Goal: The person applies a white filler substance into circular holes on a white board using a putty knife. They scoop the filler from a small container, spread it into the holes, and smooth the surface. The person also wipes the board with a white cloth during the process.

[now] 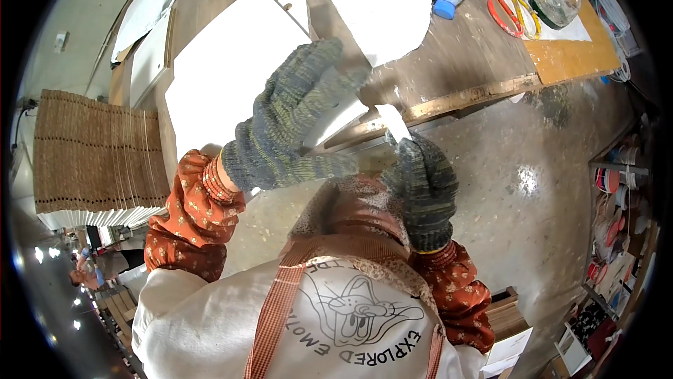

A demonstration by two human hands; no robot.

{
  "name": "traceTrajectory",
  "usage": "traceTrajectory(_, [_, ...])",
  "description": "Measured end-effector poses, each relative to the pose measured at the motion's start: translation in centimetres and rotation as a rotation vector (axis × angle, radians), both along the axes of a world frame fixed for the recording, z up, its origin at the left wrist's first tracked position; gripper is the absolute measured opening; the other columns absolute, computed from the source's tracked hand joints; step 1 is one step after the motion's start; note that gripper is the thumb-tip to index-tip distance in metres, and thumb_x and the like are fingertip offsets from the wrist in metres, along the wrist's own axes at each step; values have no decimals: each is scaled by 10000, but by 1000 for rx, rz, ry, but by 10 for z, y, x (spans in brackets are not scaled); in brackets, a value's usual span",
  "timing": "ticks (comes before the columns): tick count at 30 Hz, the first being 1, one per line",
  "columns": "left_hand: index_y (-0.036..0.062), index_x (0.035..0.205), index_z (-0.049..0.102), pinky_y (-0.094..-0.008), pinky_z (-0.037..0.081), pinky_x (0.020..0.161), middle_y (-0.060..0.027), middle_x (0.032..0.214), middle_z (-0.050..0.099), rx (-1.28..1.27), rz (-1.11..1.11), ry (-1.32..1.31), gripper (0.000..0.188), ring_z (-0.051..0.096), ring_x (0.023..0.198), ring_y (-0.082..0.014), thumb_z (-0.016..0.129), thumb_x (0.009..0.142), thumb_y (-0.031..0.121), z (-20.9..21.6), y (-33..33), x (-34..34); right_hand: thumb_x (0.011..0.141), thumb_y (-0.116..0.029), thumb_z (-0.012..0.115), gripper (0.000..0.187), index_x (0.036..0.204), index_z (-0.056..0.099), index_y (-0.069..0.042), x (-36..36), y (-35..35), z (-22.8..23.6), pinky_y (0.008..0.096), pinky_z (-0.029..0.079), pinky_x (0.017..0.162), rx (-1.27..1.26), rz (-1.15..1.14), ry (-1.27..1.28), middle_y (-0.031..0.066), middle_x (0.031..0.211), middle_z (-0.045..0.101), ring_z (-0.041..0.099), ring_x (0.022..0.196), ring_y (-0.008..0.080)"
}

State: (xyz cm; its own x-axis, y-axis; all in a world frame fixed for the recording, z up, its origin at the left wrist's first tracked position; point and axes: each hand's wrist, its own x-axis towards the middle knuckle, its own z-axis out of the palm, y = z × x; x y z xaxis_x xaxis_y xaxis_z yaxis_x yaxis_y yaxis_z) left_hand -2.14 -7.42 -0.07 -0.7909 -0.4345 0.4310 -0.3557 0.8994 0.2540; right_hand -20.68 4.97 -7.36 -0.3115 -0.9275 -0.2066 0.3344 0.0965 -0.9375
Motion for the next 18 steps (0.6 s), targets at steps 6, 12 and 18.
traceTrajectory(6, [89,1334,353,-458,244,1043,-185,1410,245,30,98,-17,843,256,1297,-348,672,689,529,1,3,7,802,-244,595,423,1156,504,-32,-19,-9,14,300,436,577,-319,259,1001,78,810,566,538,677,159])
traceTrajectory(12, [79,1312,390,-450,258,1038,-184,1390,288,75,134,-59,810,276,1290,-345,679,689,507,8,11,2,743,-295,645,564,1229,469,-69,-38,-33,31,347,481,642,-440,443,1332,117,915,598,585,767,207])
traceTrajectory(18, [76,1299,408,-443,280,1030,-184,1375,316,45,102,-118,750,308,1275,-339,665,717,474,10,4,3,736,-327,647,578,1251,461,-143,-55,-46,42,354,477,643,-554,479,1300,103,890,590,571,746,227])
